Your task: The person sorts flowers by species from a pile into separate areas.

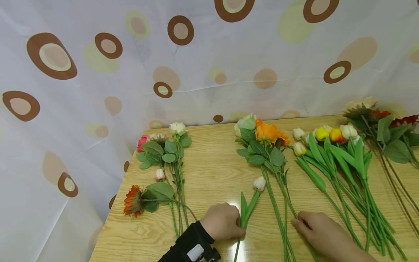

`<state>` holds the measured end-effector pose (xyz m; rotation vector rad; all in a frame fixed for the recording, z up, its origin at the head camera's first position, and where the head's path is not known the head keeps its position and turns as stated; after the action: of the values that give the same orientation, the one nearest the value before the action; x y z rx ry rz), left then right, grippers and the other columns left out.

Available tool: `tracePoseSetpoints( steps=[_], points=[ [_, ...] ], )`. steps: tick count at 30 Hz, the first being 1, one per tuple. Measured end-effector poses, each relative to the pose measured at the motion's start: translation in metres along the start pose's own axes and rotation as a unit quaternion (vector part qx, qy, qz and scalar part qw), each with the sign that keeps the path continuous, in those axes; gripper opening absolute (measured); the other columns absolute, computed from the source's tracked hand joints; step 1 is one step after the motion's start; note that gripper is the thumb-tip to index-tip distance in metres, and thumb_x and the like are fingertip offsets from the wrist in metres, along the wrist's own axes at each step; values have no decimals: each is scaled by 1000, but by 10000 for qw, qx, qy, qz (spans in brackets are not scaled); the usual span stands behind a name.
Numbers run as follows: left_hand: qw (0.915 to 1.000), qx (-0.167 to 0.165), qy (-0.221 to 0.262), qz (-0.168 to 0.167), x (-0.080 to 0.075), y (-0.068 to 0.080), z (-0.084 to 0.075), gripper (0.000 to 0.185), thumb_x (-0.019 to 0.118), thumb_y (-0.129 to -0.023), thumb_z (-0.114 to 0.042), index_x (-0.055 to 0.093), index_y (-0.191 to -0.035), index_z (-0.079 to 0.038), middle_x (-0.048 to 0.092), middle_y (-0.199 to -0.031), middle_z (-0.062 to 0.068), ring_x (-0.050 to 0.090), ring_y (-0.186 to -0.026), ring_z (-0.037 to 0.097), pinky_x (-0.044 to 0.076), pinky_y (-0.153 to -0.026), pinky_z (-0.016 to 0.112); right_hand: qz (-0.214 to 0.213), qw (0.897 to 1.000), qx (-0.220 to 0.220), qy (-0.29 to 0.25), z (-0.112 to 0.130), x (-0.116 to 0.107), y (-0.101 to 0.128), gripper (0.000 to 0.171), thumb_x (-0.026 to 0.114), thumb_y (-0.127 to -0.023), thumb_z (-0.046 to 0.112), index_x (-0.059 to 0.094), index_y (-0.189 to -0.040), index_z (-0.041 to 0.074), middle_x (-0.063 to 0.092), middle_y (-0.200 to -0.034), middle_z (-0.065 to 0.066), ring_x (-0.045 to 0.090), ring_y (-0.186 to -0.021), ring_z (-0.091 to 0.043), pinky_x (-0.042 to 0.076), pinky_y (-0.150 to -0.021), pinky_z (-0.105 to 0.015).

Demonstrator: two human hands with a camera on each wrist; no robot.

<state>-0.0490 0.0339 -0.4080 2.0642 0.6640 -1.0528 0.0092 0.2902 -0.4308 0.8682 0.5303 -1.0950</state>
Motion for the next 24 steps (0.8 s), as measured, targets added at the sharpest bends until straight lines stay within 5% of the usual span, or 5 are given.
tracePoseSetpoints(
  steps=[6,14,19,24],
  points=[
    [9988,-36,449,-181,-10,1,9,45,75,-84,-30,48,-48,-25,27,-44,-15,23,-41,3,18,-45,19,177,9996,199,125,-1,4,-4,38,55,-101,39,54,-69,18,39,-56,6,34,-46,-5,29,-47,-22],
    [9850,208,1699,195,-38,13,23,24,67,-91,-19,65,-68,-22,49,-57,-12,37,-50,4,31,-55,20,106,9986,466,-233,2,-1,2,47,52,-98,54,52,-68,18,36,-54,7,28,-45,-5,29,-46,-23],
    [9491,571,3099,11,-53,16,26,15,63,-97,-18,71,-84,-14,59,-69,-5,44,-56,6,36,-58,20,-456,9978,324,-358,11,-11,5,45,49,-101,51,52,-70,19,35,-54,8,26,-44,-5,28,-45,-23],
    [8989,948,4215,-728,-49,3,5,18,64,-99,-25,71,-101,-9,68,-82,20,56,-57,21,42,-54,20,-619,9883,-774,-1156,32,-13,5,27,49,-106,28,62,-86,15,41,-58,11,32,-47,0,34,-45,-22]
  ],
)
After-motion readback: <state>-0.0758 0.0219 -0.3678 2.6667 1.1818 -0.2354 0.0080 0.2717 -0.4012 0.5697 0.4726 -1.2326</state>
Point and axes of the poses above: each hand's wrist, its own y-axis away from the middle knuckle, its own x-axis out of the palm, z = x × y, the point moved 3 cm from there along -y, towards the middle knuckle
